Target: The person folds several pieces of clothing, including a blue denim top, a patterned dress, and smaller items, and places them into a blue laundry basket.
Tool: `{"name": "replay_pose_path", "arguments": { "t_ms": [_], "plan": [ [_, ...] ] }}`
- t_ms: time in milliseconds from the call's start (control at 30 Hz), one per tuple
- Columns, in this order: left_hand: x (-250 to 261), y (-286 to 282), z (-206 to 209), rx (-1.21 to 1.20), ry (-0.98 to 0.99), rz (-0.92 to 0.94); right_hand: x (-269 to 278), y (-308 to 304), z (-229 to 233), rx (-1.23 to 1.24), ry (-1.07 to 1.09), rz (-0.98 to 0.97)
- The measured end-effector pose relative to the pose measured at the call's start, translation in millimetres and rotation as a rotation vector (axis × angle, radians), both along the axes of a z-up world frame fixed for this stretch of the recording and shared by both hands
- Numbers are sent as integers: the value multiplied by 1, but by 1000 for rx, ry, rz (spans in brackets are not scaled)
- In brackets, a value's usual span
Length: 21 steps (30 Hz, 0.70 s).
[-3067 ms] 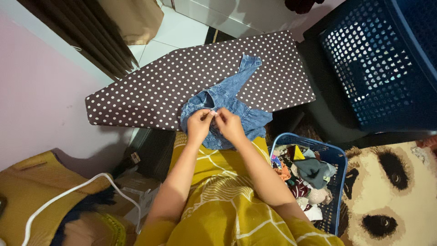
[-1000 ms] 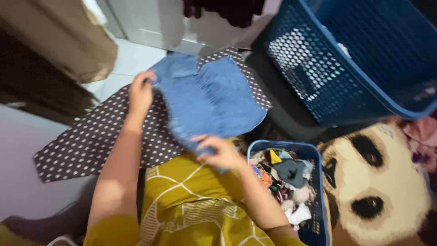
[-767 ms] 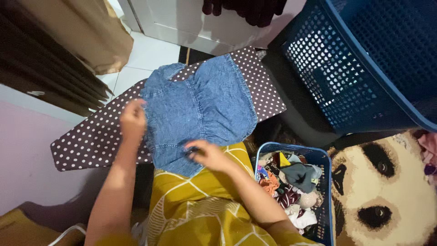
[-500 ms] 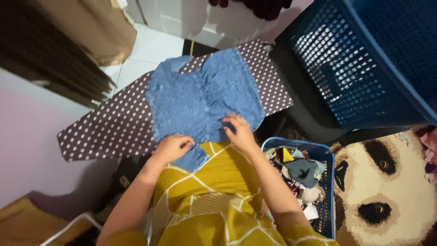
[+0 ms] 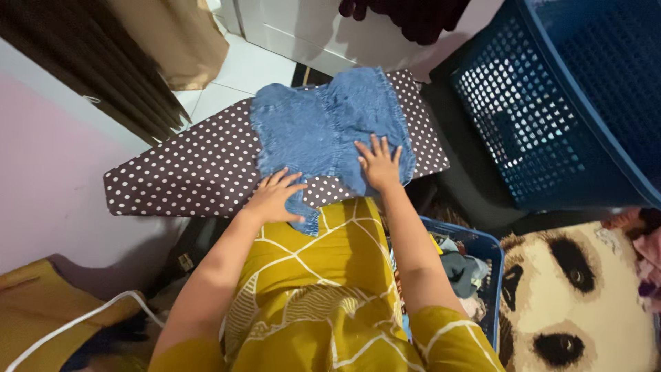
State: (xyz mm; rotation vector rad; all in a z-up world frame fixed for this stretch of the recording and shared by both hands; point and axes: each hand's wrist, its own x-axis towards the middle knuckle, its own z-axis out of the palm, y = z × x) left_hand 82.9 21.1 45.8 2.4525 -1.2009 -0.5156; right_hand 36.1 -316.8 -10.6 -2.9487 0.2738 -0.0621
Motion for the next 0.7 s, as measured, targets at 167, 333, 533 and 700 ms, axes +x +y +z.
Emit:
{"name": "replay_pose_path", "arguments": {
  "t_ms": [167, 333, 533, 700],
  "plan": [
    [2, 10, -9, -51, 1, -1, 1, 13, 12, -123, -82, -59],
    [3, 26, -11, -5, -127, 9, -63, 29, 24, 151, -49, 261],
    [10, 40, -2, -18, -133, 158, -89, -35, 21, -444, 64, 80],
    [19, 36, -5, -87, -133, 251, -113, -86, -13, -26, -251, -27]
  ]
}}
